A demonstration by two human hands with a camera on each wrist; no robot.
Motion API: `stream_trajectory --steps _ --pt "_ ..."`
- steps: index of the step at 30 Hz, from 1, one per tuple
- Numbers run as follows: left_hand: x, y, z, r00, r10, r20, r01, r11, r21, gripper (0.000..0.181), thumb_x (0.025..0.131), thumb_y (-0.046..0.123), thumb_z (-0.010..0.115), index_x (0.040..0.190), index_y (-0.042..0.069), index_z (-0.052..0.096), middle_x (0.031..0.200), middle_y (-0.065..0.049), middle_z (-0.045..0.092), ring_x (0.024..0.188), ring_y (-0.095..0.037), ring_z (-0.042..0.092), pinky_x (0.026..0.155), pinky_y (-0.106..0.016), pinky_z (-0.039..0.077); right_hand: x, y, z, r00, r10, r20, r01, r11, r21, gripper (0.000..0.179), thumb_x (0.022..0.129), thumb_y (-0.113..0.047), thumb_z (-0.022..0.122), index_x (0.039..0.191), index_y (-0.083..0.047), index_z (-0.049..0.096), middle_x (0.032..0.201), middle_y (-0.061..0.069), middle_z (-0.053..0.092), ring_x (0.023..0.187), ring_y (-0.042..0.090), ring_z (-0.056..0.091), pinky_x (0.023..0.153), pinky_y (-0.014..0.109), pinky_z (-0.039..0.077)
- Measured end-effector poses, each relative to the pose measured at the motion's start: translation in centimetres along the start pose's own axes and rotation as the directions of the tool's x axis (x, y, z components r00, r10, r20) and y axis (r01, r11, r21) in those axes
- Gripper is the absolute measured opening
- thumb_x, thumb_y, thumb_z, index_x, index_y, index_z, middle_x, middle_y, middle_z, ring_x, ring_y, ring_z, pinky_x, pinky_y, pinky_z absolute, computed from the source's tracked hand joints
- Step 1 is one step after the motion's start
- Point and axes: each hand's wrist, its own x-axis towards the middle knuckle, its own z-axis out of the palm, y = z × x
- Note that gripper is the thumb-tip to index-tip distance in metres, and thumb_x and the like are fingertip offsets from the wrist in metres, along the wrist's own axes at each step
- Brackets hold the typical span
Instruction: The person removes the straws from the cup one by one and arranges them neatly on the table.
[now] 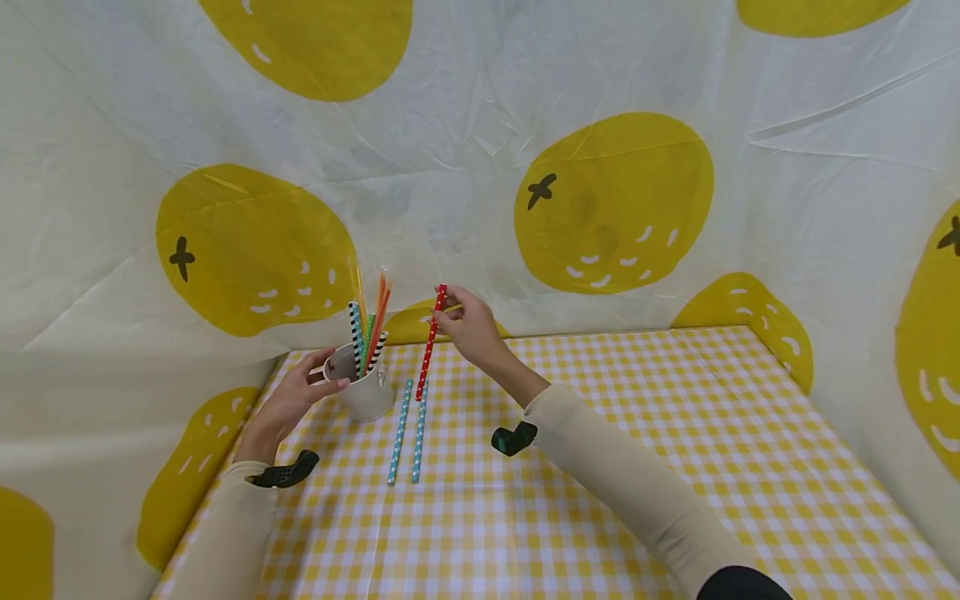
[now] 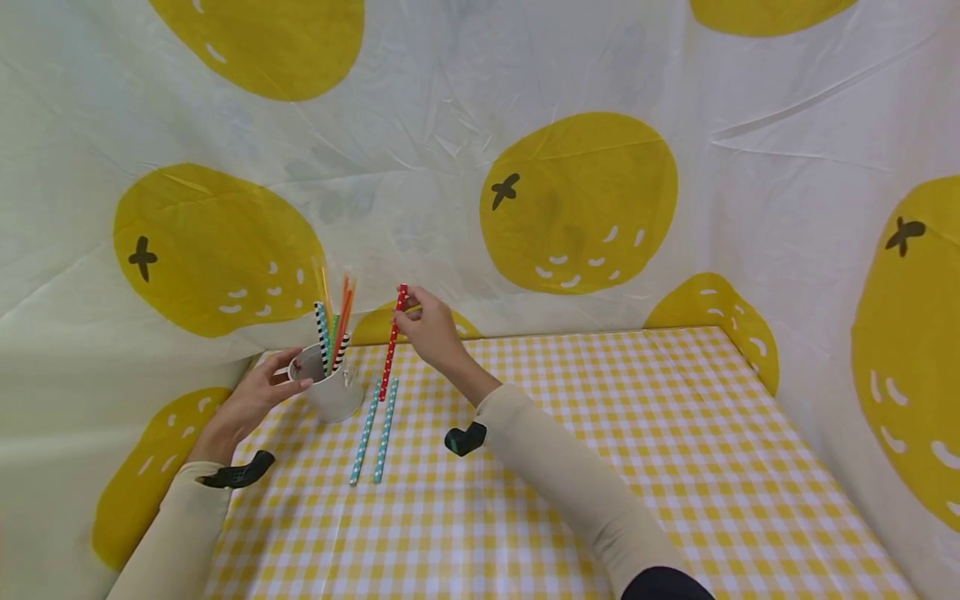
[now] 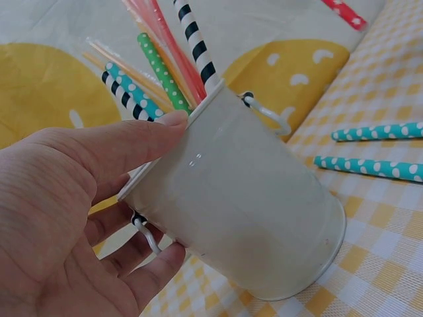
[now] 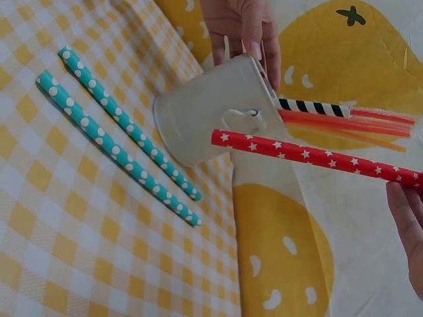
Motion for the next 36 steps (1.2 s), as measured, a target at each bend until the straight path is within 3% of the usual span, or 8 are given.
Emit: stream_trajectory --steps 5,10,14,18,26,33,36 --pt "-0.2 0.2 0.0 1.0 0.0 0.006 0.0 1.0 -0.008 0.089 0.096 0.021 0.073 0.163 0.008 0.017 0.164 -0.021 0.02 0.147 -0.047 0.027 0.112 -0.056 0.032 -0.6 0.9 -0.4 0.999 0.052 -0.01 -0.052 0.997 0.049 0.044 0.099 -0.003 0.065 0.141 -0.005 0.054 0.114 0.017 0.061 0.095 0.031 0.07 0.08 0.038 0.06" --pt "-0.1 -0.1 -0.1 1.0 0.002 0.006 -0.002 1.0 0.002 0.089 0.096 0.023 0.073 0.163 0.007 0.017 0.164 -0.021 0.019 0.147 -0.047 0.027 0.112 -0.058 0.031 -1.1 1.7 -0.7 0.998 0.05 -0.041 -0.047 0.996 0.072 0.04 0.097 -0.003 0.068 0.134 -0.01 0.053 0.117 0.019 0.063 0.092 0.031 0.071 0.081 0.046 0.06" --pt "0.0 -0.3 -0.2 1.0 -0.001 0.002 0.001 1.0 0.006 0.089 0.096 0.025 0.073 0.163 0.008 0.018 0.165 -0.019 0.018 0.147 -0.046 0.026 0.113 -0.059 0.03 -1.5 2.4 -0.9 0.999 0.022 -0.041 -0.02 0.999 0.038 0.038 0.098 -0.007 0.068 0.133 -0.014 0.057 0.116 0.017 0.063 0.088 0.029 0.071 0.08 0.051 0.059" --pt "0.0 -0.3 -0.3 1.0 -0.001 0.001 0.001 1.0 0.006 0.088 0.096 0.027 0.073 0.163 0.009 0.019 0.166 -0.017 0.016 0.148 -0.046 0.025 0.114 -0.06 0.028 -1.7 3.3 -0.8 0.999 0.017 -0.033 -0.017 1.0 -0.012 0.034 0.097 -0.006 0.068 0.129 -0.017 0.064 0.113 0.012 0.063 0.084 0.026 0.071 0.078 0.048 0.06" --pt "0.0 -0.2 -0.3 1.0 0.007 0.009 -0.007 1.0 0.014 0.088 0.096 0.028 0.073 0.163 0.009 0.018 0.166 -0.018 0.014 0.148 -0.047 0.024 0.114 -0.062 0.027 -2.2 4.9 -0.7 0.996 0.087 -0.004 -0.087 0.996 -0.037 0.033 0.096 -0.007 0.07 0.128 -0.015 0.065 0.112 0.013 0.064 0.089 0.024 0.072 0.081 0.05 0.059" --pt "-0.1 -0.3 -0.3 1.0 0.004 0.003 -0.004 1.0 0.012 0.088 0.096 0.027 0.073 0.163 0.009 0.019 0.166 -0.017 0.014 0.148 -0.046 0.025 0.113 -0.061 0.028 -2.4 6.4 -0.5 0.985 0.159 0.06 -0.154 0.985 -0.075 0.036 0.094 -0.004 0.071 0.129 -0.009 0.065 0.112 0.018 0.066 0.09 0.044 0.07 0.082 0.054 0.058" --pt "-0.1 -0.2 -0.3 1.0 0.005 0.001 -0.005 1.0 0.009 0.087 0.096 0.027 0.073 0.163 0.01 0.02 0.166 -0.017 0.015 0.147 -0.046 0.026 0.113 -0.06 0.028 -2.5 7.1 -0.3 0.975 0.205 0.085 -0.198 0.976 -0.085 0.037 0.093 -0.002 0.072 0.13 -0.006 0.064 0.111 0.019 0.066 0.092 0.046 0.07 0.083 0.056 0.057"
